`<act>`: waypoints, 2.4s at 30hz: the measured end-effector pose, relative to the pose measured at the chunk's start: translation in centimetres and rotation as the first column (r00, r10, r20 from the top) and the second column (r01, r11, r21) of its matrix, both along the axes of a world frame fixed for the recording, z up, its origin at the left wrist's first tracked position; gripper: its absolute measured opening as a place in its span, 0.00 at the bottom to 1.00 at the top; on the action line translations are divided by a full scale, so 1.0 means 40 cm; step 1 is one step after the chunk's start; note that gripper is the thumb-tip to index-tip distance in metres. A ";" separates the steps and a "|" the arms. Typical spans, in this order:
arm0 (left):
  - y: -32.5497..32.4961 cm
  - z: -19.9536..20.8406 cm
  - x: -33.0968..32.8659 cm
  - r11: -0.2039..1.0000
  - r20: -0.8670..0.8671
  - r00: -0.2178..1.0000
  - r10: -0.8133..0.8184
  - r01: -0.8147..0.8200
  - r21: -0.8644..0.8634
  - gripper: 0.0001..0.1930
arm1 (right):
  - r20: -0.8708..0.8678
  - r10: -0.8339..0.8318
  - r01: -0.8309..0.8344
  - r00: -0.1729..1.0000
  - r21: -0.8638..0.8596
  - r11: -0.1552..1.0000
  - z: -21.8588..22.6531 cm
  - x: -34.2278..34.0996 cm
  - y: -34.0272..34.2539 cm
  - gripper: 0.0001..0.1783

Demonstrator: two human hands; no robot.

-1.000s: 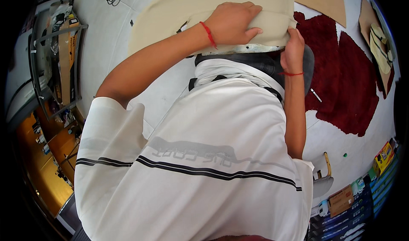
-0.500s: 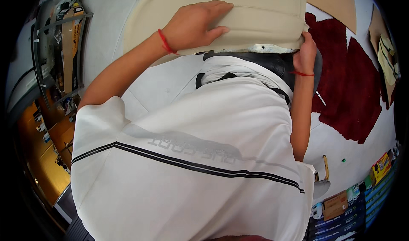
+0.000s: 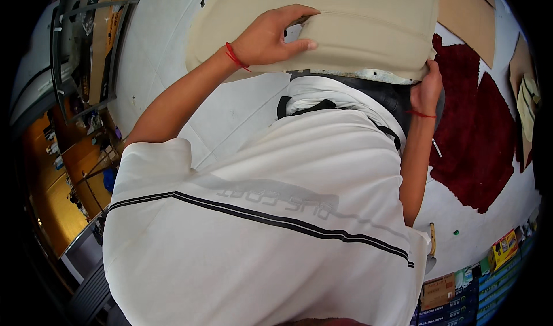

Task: The person sits on the floor and repeatedly presses, bends, and aligns the edges of a beige plastic car part, likely a door panel, to fit it over a red carpet. They turn the part over and continue adjusting its shape by hand.

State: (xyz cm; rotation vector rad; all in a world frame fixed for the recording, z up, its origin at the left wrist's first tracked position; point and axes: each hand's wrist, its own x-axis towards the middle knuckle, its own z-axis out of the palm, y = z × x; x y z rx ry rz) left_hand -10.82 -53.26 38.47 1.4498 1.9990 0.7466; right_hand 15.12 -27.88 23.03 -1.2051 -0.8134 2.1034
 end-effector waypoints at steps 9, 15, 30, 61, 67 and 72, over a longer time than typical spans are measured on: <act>0.039 0.015 -0.013 0.988 -0.147 0.984 -0.103 0.084 -0.128 0.29 | -0.025 -0.053 0.054 0.998 0.014 0.998 0.043 -0.009 -0.018 0.15; 0.000 0.000 -0.026 0.985 -0.070 0.986 -0.153 0.146 -0.097 0.31 | -0.002 -0.057 0.057 0.998 0.092 0.994 0.068 -0.015 -0.020 0.14; 0.381 -0.054 0.150 0.951 -0.271 0.929 -0.252 0.186 -0.246 0.38 | 0.024 -0.054 0.048 0.998 0.194 0.980 0.121 -0.057 -0.016 0.15; 0.241 -0.089 0.209 0.977 -0.472 0.868 0.157 -0.065 0.204 0.43 | -0.051 0.013 -0.001 0.999 0.237 0.972 0.165 -0.056 -0.032 0.15; 0.271 -0.094 0.197 0.977 -0.544 0.832 0.110 0.012 0.215 0.43 | -0.054 -0.003 0.014 0.999 0.200 0.980 0.168 -0.063 -0.033 0.16; 0.367 -0.129 0.266 0.981 -0.661 0.741 0.116 0.019 0.193 0.37 | -0.079 0.016 0.002 0.997 0.217 0.976 0.145 -0.073 -0.035 0.14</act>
